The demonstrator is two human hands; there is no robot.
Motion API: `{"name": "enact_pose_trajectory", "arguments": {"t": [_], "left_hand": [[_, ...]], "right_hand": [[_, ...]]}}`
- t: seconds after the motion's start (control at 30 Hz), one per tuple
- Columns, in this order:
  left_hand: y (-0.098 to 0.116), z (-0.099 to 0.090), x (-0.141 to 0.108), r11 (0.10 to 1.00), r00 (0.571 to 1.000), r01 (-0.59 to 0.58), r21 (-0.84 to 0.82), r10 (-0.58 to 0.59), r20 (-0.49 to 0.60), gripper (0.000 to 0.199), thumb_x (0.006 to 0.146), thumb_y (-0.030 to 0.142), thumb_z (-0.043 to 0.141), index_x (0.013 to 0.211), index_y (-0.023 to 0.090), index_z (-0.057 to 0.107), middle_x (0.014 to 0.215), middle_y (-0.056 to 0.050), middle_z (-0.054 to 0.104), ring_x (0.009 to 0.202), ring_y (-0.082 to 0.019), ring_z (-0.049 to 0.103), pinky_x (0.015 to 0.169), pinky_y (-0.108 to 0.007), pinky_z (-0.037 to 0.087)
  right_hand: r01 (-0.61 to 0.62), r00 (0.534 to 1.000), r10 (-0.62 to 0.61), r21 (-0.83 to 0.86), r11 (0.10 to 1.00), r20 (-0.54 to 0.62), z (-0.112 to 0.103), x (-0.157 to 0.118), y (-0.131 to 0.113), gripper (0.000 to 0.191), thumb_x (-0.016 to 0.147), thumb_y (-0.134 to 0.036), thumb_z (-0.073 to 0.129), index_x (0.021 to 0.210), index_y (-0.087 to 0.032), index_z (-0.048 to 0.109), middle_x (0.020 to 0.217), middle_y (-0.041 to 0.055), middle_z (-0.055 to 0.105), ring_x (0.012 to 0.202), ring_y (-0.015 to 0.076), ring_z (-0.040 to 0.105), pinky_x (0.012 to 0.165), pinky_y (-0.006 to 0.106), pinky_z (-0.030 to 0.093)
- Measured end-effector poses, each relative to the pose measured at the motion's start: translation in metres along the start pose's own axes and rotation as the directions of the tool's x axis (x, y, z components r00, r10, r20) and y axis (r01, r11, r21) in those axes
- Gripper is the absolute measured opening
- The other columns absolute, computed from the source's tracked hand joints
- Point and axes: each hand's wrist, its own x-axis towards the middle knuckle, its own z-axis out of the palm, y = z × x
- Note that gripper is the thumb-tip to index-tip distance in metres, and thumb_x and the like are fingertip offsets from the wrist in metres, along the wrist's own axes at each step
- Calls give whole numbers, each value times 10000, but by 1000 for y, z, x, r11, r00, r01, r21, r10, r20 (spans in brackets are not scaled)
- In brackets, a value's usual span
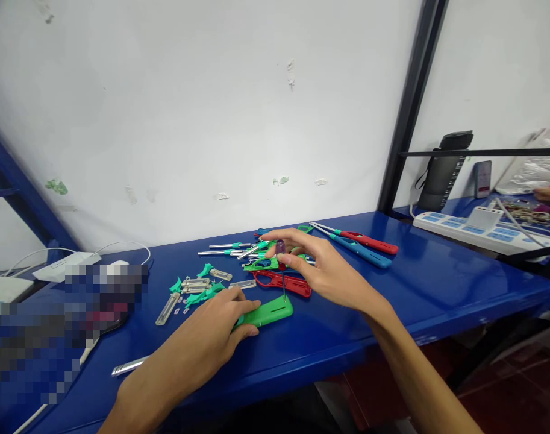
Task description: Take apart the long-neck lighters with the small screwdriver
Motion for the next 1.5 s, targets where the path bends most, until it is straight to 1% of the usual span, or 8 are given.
{"name": "enact_pose_trajectory", "arguments": {"t": [0.2, 0.4, 0.57, 0.73, 0.9, 1.07, 1.23, 1.5], "left_hand": [[-1, 1, 1, 1000, 1000, 8, -6, -8, 4, 372, 1011, 277, 602, 1367, 206, 677, 1228, -142, 649, 1189, -322, 625, 1070, -483, 484], [-2, 1, 0, 1000, 1000, 3, -4, -3, -1, 367, 1012, 279, 597, 1362, 204, 677, 1236, -142, 644, 1195, -320, 621, 1075, -484, 481], [-1, 2, 0, 1000, 1000, -4, -5, 4, -1, 287, 1010, 276, 603, 1254, 189, 726, 1216, -136, 647, 1176, -315, 628, 1064, -484, 487], [-2, 2, 0, 1000, 1000, -2, -5, 2, -9, 327, 1016, 286, 590, 1312, 200, 699, 1226, -142, 641, 1185, -319, 623, 1066, -485, 482], [-2, 2, 0, 1000, 1000, -4, -1, 4, 0, 282, 1015, 274, 589, 1246, 189, 726, 1195, -136, 650, 1172, -318, 625, 1047, -478, 491], [-3, 3, 0, 1000, 1000, -6, -4, 6, -5, 289, 1013, 279, 593, 1262, 196, 715, 1205, -132, 644, 1164, -314, 628, 1036, -472, 495], [-2, 1, -3, 1000, 1000, -7, -4, 7, -4, 275, 1016, 264, 578, 1238, 193, 724, 1174, -129, 651, 1138, -319, 635, 991, -464, 508], [-1, 0, 0, 1000, 1000, -5, -9, 5, -11, 264, 1006, 257, 584, 1210, 190, 736, 1161, -128, 657, 1116, -317, 642, 979, -457, 507]], "right_hand": [[19, 993, -27, -78, 997, -110, 1, 0, 1, 198, 913, -418, 753, 1065, -302, 698, 1154, 8, 689, 1004, 221, 642, 863, 348, 517], [11, 997, -12, 16, 1000, 75, -4, -3, -5, 326, 1054, -380, 547, 1374, -394, 611, 1217, -2, 686, 1144, 207, 646, 977, 356, 514], [35, 995, -43, -85, 996, -95, -2, -1, -5, 174, 932, -408, 739, 1074, -307, 733, 1138, 14, 693, 1029, 218, 654, 881, 345, 529], [21, 1000, -21, 4, 1000, -13, -1, -2, -4, 270, 1052, -370, 555, 1310, -362, 634, 1186, 10, 700, 1078, 201, 668, 940, 359, 532], [49, 993, -57, -78, 996, -106, 0, -1, -1, 147, 936, -393, 731, 1034, -286, 702, 1142, 22, 691, 1055, 227, 643, 899, 355, 534], [19, 1000, -20, -10, 1000, -15, -1, 0, -2, 304, 1034, -368, 577, 1329, -351, 643, 1182, 30, 709, 1081, 227, 666, 940, 390, 546], [16, 997, -19, -55, 998, -70, -2, 0, -6, 198, 940, -429, 709, 1074, -285, 725, 1192, 52, 700, 1101, 262, 650, 934, 406, 544], [17, 1000, -17, -15, 1000, -12, -6, -1, -7, 257, 989, -432, 632, 1203, -314, 712, 1190, 58, 702, 1164, 273, 635, 973, 429, 535]]}}
